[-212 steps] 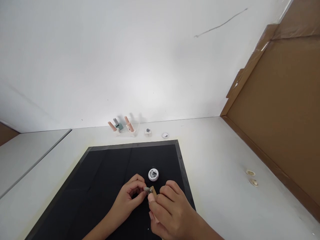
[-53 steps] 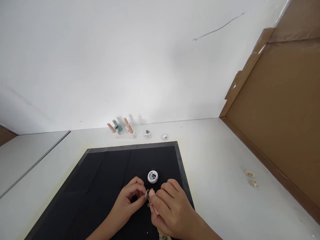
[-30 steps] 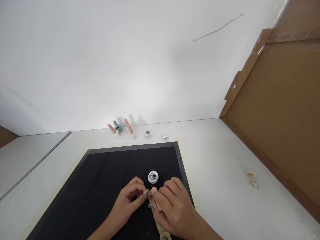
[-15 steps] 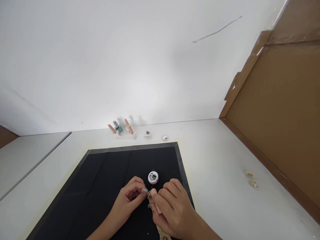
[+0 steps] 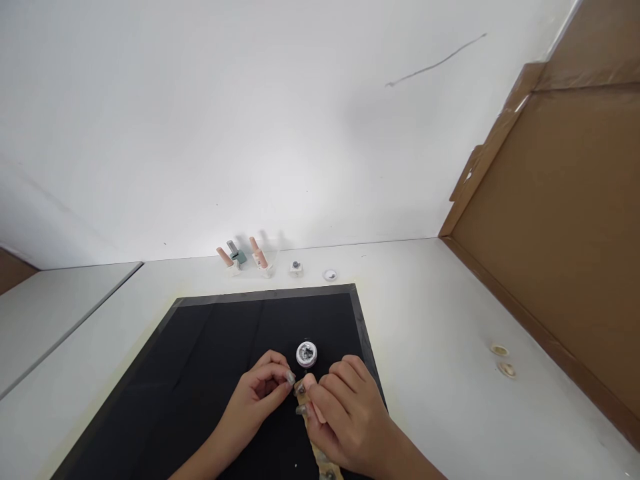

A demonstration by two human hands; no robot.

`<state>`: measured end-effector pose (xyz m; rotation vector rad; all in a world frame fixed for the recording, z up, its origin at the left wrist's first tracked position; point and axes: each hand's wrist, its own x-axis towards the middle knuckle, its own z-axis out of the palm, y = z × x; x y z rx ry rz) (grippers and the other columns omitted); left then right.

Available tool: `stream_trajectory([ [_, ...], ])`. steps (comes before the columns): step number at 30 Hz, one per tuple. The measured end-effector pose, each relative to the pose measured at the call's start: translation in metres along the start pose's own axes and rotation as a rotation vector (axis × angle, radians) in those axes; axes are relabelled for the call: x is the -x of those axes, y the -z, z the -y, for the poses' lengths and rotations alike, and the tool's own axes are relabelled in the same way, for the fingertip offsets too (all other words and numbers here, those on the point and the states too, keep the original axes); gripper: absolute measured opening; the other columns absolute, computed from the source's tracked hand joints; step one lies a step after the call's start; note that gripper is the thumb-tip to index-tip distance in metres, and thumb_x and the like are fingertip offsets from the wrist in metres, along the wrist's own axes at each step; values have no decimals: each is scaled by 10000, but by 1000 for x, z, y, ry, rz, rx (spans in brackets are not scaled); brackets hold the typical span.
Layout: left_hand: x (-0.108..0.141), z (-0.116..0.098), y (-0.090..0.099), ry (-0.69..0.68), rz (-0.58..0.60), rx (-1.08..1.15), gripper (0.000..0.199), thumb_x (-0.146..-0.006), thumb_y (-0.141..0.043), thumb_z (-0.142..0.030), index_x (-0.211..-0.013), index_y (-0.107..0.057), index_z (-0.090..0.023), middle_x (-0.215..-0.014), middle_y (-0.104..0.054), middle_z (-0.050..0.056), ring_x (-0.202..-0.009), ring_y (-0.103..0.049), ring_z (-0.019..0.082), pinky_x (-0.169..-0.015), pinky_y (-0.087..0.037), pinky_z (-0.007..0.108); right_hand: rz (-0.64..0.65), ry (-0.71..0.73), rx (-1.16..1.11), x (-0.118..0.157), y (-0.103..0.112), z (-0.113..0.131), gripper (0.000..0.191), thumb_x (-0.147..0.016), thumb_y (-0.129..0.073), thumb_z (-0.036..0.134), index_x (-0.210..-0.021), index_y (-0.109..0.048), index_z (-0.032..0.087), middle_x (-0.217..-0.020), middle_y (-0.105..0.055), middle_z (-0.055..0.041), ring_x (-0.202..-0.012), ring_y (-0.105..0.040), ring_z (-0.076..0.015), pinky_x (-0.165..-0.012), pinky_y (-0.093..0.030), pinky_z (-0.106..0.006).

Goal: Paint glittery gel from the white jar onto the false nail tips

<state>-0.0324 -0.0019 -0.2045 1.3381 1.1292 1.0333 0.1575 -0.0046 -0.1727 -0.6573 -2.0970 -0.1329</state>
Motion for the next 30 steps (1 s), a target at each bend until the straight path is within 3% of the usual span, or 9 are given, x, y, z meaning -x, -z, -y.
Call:
stream_trajectory([
  [18,-1,1,0,-9,-1,52,224,-732,-694,-322,-628,-600,-147,-776,-494,8,-627,-469,95,-564,-388,226,21,1,-4,3,0,1,194,-770,-512,35,-940,-569,108,-640,-579,-48,-620,-472,-175,-574,-418,-342],
  [25,0,-1,-2,149,-43,142,341,-705,-683,-478,-741,-565,-161,-711,-555,0,-560,-528,104,-477,-394,205,28,-1,-1,4,-1,0,184,-774,-511,37,-937,-565,105,-638,-574,-48,-624,-460,-172,-571,-417,-338],
  [30,0,-2,-2,135,-55,129,314,-698,-695,-454,-723,-578,-164,-645,-538,-18,-559,-474,99,-491,-389,203,23,7,1,3,-1,1,184,-779,-501,39,-938,-569,101,-633,-570,-44,-617,-471,-170,-571,-415,-334],
])
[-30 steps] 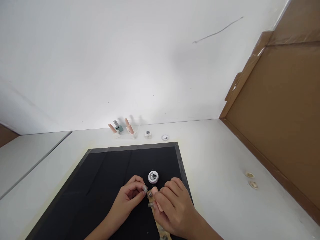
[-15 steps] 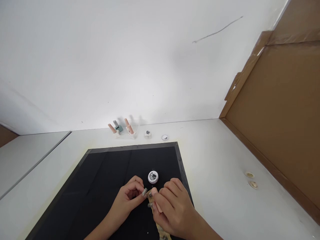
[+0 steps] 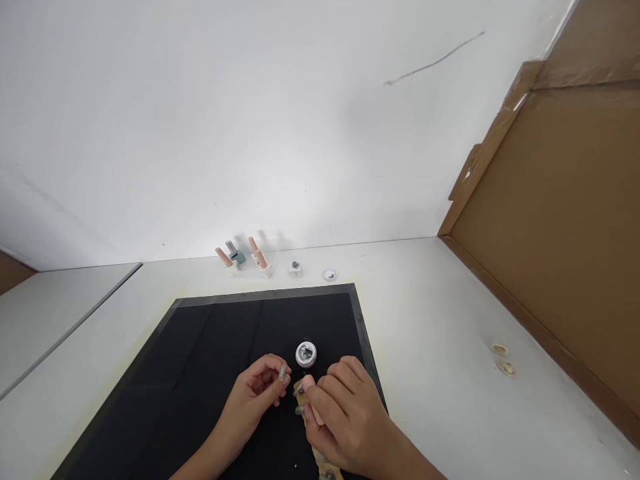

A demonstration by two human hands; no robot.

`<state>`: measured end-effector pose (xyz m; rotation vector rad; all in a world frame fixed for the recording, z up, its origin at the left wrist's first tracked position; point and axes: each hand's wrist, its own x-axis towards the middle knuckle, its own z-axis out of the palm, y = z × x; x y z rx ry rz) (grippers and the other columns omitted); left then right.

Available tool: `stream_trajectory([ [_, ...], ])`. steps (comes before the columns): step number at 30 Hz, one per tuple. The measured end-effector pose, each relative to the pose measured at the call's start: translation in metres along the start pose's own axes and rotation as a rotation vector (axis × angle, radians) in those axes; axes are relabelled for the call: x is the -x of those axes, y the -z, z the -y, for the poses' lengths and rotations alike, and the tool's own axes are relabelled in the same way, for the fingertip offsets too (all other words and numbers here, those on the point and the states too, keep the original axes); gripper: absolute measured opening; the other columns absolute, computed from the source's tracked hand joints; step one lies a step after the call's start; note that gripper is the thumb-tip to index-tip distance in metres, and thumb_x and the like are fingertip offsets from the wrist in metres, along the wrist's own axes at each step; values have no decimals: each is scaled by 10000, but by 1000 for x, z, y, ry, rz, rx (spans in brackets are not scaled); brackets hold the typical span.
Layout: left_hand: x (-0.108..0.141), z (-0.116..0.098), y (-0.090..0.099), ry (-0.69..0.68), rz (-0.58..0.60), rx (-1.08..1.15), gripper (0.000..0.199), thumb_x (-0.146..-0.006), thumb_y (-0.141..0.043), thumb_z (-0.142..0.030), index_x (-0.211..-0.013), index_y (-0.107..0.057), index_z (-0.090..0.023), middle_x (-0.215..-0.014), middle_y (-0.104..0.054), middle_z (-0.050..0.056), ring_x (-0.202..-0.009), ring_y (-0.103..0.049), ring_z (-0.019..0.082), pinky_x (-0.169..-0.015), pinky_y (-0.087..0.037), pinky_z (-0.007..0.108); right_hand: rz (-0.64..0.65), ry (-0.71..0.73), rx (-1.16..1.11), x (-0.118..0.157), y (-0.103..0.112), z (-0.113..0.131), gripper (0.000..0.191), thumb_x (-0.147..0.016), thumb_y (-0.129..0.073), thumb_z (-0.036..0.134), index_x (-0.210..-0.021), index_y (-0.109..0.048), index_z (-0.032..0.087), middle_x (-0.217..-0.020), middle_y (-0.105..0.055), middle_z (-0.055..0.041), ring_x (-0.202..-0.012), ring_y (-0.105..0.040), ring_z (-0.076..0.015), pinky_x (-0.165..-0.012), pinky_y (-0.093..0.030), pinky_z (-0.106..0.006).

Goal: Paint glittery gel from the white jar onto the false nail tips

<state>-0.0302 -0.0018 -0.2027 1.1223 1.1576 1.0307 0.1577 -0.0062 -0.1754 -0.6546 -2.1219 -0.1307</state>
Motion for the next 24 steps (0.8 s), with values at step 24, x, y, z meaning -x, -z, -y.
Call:
stream_trajectory([
  [24,-1,-3,0,-24,-10,-77,287,-593,-785,-381,-622,-623,-147,-620,-487,-30,-550,-430,97,-527,-354,228,-1,16,6,-3,2,0,194,-788,-487,48,-954,-571,104,-628,-580,-35,-600,-497,-168,-540,-410,-323],
])
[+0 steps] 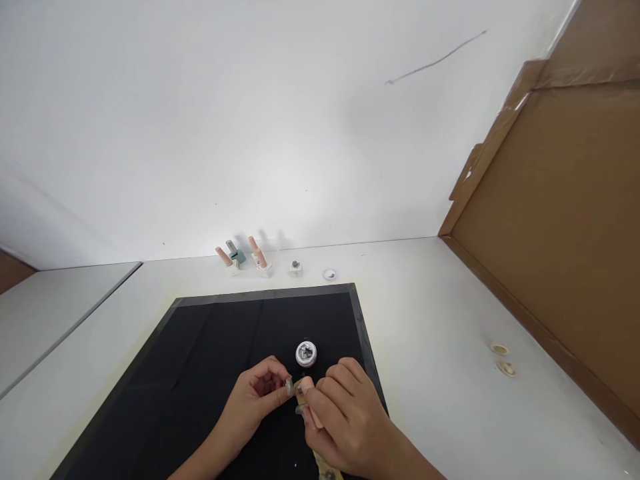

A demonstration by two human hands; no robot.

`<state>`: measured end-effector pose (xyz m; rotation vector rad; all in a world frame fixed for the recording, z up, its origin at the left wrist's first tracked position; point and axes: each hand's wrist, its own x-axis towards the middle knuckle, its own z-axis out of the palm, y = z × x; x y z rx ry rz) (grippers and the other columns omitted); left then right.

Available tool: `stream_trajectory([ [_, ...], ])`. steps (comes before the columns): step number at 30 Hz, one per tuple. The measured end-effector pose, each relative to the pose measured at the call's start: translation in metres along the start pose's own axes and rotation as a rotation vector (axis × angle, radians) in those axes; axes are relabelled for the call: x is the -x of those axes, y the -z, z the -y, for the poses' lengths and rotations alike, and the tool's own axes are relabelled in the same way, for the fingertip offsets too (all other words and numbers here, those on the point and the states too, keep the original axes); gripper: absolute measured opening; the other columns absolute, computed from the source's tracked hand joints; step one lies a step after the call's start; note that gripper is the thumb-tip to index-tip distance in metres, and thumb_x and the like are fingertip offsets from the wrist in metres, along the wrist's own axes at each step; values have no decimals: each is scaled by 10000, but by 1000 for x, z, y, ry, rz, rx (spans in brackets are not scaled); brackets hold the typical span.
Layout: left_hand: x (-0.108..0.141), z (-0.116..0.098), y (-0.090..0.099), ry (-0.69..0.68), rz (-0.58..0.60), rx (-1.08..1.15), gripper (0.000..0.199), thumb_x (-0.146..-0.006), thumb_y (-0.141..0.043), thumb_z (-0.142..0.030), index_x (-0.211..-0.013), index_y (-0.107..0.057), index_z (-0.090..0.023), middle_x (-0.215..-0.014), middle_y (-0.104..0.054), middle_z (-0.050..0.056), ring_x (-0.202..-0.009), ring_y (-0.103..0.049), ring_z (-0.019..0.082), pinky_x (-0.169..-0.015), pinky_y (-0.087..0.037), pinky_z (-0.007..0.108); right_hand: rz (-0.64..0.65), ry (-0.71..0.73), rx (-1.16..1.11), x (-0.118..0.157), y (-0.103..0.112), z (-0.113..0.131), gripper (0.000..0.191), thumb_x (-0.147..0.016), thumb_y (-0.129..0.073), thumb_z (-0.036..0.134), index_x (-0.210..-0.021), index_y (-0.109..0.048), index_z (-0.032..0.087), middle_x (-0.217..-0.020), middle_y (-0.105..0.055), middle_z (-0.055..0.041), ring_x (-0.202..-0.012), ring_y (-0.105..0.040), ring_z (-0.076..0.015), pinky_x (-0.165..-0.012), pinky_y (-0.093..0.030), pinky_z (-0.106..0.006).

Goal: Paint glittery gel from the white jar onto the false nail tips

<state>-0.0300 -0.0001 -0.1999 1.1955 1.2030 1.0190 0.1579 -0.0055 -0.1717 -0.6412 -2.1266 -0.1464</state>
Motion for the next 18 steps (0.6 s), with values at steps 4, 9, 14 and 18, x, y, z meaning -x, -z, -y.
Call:
stream_trajectory([
  [4,1,-1,1,-14,7,-17,252,-612,-773,-356,-612,-628,-149,-631,-486,-26,-556,-436,101,-533,-355,231,3,21,-14,0,0,0,247,-781,-493,30,-1013,-564,79,-640,-604,-47,-614,-499,-174,-545,-416,-330],
  [9,1,1,1,-45,21,-38,213,-652,-740,-335,-619,-637,-152,-662,-494,-10,-572,-443,112,-542,-356,243,8,22,-29,0,1,0,269,-775,-494,29,-1030,-564,78,-649,-608,-52,-621,-504,-177,-547,-424,-331],
  [14,0,3,2,-65,41,-42,187,-676,-721,-318,-638,-643,-152,-692,-503,0,-584,-453,117,-545,-354,247,12,54,-74,-3,2,2,241,-761,-491,17,-981,-572,70,-663,-618,-59,-634,-495,-172,-549,-434,-323],
  [18,1,3,2,-67,46,-28,190,-676,-723,-318,-641,-642,-150,-698,-503,2,-582,-450,115,-540,-353,245,11,60,-91,-5,3,2,220,-778,-477,29,-966,-575,87,-703,-642,-65,-655,-502,-171,-566,-450,-324],
])
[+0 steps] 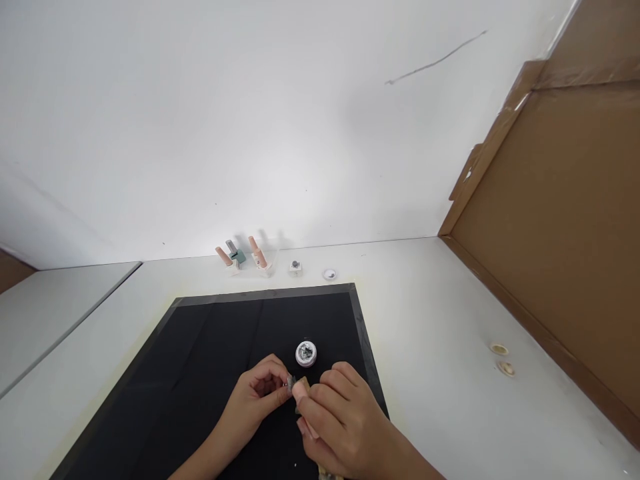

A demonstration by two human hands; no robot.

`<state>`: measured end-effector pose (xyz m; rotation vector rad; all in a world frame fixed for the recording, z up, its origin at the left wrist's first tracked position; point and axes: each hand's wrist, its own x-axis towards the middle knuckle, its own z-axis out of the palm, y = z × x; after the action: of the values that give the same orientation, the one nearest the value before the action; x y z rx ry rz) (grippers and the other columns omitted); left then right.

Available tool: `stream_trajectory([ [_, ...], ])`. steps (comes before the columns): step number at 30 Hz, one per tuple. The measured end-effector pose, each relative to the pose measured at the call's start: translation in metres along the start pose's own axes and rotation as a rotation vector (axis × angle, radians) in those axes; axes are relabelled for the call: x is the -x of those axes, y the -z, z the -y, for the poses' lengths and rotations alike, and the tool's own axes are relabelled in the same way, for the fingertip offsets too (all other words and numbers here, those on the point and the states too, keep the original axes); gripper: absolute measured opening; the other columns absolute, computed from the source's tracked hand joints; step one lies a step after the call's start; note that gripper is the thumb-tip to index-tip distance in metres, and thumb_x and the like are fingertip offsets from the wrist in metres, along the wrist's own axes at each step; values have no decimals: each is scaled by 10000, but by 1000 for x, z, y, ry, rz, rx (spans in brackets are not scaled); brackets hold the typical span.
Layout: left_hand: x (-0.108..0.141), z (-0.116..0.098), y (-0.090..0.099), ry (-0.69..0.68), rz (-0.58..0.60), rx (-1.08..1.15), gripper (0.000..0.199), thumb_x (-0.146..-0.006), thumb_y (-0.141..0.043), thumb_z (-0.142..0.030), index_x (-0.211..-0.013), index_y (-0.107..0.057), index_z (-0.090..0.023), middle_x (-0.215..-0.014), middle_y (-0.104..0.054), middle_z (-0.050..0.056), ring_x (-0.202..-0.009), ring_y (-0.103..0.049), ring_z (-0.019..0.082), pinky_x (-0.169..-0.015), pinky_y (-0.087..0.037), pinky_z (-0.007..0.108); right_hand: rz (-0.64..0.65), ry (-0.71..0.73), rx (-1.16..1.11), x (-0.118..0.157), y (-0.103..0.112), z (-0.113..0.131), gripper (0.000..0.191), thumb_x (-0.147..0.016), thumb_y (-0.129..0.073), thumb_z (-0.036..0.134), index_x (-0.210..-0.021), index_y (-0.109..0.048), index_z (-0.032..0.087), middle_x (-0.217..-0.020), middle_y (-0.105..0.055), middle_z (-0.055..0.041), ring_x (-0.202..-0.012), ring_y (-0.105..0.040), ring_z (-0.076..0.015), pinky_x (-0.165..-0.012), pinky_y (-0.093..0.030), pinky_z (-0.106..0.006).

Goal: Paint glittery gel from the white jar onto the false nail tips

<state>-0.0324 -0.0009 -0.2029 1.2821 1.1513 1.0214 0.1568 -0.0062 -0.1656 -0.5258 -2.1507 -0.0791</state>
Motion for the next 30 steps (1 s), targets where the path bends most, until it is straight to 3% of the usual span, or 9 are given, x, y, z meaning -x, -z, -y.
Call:
stream_trajectory([
  [16,0,1,0,-12,18,3,148,-685,-713,-266,-639,-636,-149,-708,-497,-1,-583,-448,107,-541,-356,240,29,17,-13,1,1,-1,263,-806,-486,40,-1056,-568,41,-748,-650,-89,-671,-523,-182,-556,-453,-328],
  [21,0,1,0,-14,15,-1,143,-684,-714,-260,-642,-638,-147,-707,-503,0,-573,-447,102,-533,-351,234,0,27,-20,1,0,-1,216,-798,-481,32,-990,-572,68,-722,-646,-84,-646,-500,-177,-528,-440,-318],
  [30,-1,2,0,-16,17,9,171,-688,-715,-294,-647,-640,-147,-696,-498,-2,-578,-448,105,-539,-350,235,62,18,-30,2,-1,0,240,-818,-461,51,-1032,-569,62,-702,-641,-76,-638,-495,-172,-530,-440,-319],
])
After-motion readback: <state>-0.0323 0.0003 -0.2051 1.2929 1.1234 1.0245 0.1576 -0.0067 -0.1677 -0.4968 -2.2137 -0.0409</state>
